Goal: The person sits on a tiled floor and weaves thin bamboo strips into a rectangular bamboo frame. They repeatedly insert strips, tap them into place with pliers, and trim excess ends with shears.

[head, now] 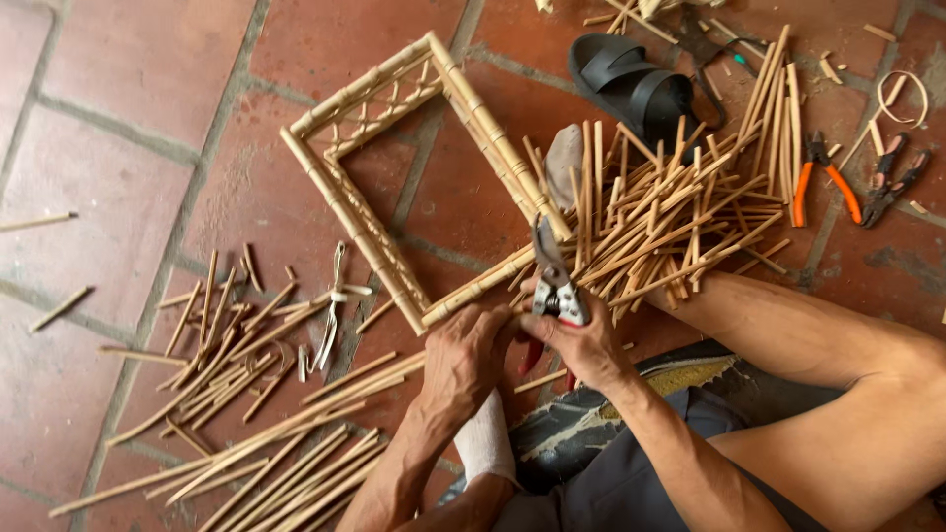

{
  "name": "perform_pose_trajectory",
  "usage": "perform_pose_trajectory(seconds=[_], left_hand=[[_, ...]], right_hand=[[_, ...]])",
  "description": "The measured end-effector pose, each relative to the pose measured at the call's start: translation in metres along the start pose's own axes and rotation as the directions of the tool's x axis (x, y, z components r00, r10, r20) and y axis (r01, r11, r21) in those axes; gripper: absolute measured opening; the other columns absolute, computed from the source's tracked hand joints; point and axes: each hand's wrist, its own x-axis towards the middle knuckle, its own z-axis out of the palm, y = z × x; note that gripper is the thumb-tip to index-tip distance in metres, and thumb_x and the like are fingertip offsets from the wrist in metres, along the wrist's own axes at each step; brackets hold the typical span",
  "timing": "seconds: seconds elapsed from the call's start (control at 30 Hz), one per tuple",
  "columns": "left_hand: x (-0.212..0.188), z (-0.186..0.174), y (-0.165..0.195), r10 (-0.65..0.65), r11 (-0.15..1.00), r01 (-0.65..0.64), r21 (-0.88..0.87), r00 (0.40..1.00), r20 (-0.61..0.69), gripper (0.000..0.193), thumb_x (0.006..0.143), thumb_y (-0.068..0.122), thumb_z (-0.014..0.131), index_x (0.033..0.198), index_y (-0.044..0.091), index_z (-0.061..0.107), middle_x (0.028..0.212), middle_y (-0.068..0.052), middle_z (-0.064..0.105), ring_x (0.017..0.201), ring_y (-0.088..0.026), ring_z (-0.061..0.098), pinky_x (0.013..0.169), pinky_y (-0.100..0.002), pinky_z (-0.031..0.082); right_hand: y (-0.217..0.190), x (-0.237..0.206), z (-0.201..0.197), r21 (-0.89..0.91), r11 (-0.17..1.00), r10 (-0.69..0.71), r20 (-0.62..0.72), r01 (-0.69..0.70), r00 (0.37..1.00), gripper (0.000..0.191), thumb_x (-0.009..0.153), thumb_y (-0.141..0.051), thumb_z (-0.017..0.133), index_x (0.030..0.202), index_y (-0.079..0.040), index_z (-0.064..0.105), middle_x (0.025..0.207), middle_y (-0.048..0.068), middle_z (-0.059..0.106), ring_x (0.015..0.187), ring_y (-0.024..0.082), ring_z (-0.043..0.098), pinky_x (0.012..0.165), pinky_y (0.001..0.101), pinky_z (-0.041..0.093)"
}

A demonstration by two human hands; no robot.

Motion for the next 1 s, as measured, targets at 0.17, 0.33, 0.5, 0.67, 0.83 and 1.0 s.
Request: perform_pose_trajectory(seconds=[0.17,0.33,0.5,0.67,0.83,1.0], left_hand=[[0.004,-0.004,-0.005,0.018,0.999,-0.014,0.049,0.996,-0.09,0.021,0.095,0.011,0.072,0.114,0.002,0.068,0.099,-0.012,0.073,0.08,-0.023,0.073,0.065,-0.033,0.061],[0.0,0.004,-0.011,0.054,0.998,-0.051,0.038,0.996,-0.07,0.023,0.095,0.01,0.071,0.116,0.002,0.068,0.101,-0.013,0.074,0.082,-0.023,0.073,0.065,-0.033,0.062],[-0.007,0.001,-0.019,0.037,0.994,-0.035,0.104,0.999,-0.012,0.022,0.098,0.005,0.069,0.12,0.006,0.07,0.1,-0.011,0.075,0.081,-0.019,0.073,0.062,-0.029,0.063],[-0.044,-0.059,-0.058,0.063,0.941,-0.038,0.336,0.996,-0.062,0.016,0.097,0.02,0.074,0.113,0.019,0.072,0.083,0.0,0.071,0.068,-0.012,0.066,0.06,-0.029,0.057],[-0.06,-0.054,-0.089,-0.04,0.903,0.082,0.421,0.993,-0.107,0.02,0.096,0.03,0.072,0.114,0.021,0.074,0.068,0.001,0.062,0.052,-0.011,0.051,0.041,-0.029,0.04],[-0.053,-0.045,-0.102,-0.149,0.896,0.155,0.416,0.988,-0.047,0.021,0.097,0.031,0.068,0.115,0.023,0.075,0.069,0.002,0.063,0.051,-0.01,0.05,0.038,-0.029,0.039]], right_hand=[[-0.016,0.01,-0.01,0.226,0.97,-0.099,0.009,0.094,0.995,0.036,0.096,-0.027,0.077,0.122,-0.004,0.065,0.101,0.011,0.077,0.096,0.019,0.075,0.087,0.0356,0.064],[-0.015,0.011,-0.003,-0.144,0.989,0.019,-0.003,-0.019,1.0,0.038,0.089,-0.029,0.078,0.118,-0.006,0.07,0.089,0.008,0.075,0.07,0.02,0.064,0.066,0.0357,0.06],[-0.014,0.019,-0.007,-0.115,0.993,0.023,-0.006,-0.023,1.0,0.031,0.09,-0.025,0.077,0.11,-0.003,0.069,0.081,0.006,0.075,0.072,0.017,0.073,0.067,0.0325,0.064],[-0.035,0.049,-0.05,0.001,1.0,0.022,-0.093,-0.022,0.995,0.028,0.09,-0.017,0.076,0.108,0.001,0.066,0.08,0.011,0.07,0.067,0.021,0.07,0.06,0.0331,0.064],[-0.039,0.086,-0.053,-0.404,0.899,0.14,-0.1,-0.169,0.985,0.047,0.088,-0.018,0.074,0.132,-0.009,0.061,0.082,0.013,0.064,0.068,0.021,0.069,0.061,0.0334,0.064],[-0.038,0.11,-0.046,-0.665,0.718,0.178,-0.109,-0.205,0.978,0.042,0.089,-0.023,0.079,0.119,0.0,0.061,0.092,0.009,0.068,0.074,0.023,0.066,0.062,0.0407,0.058]])
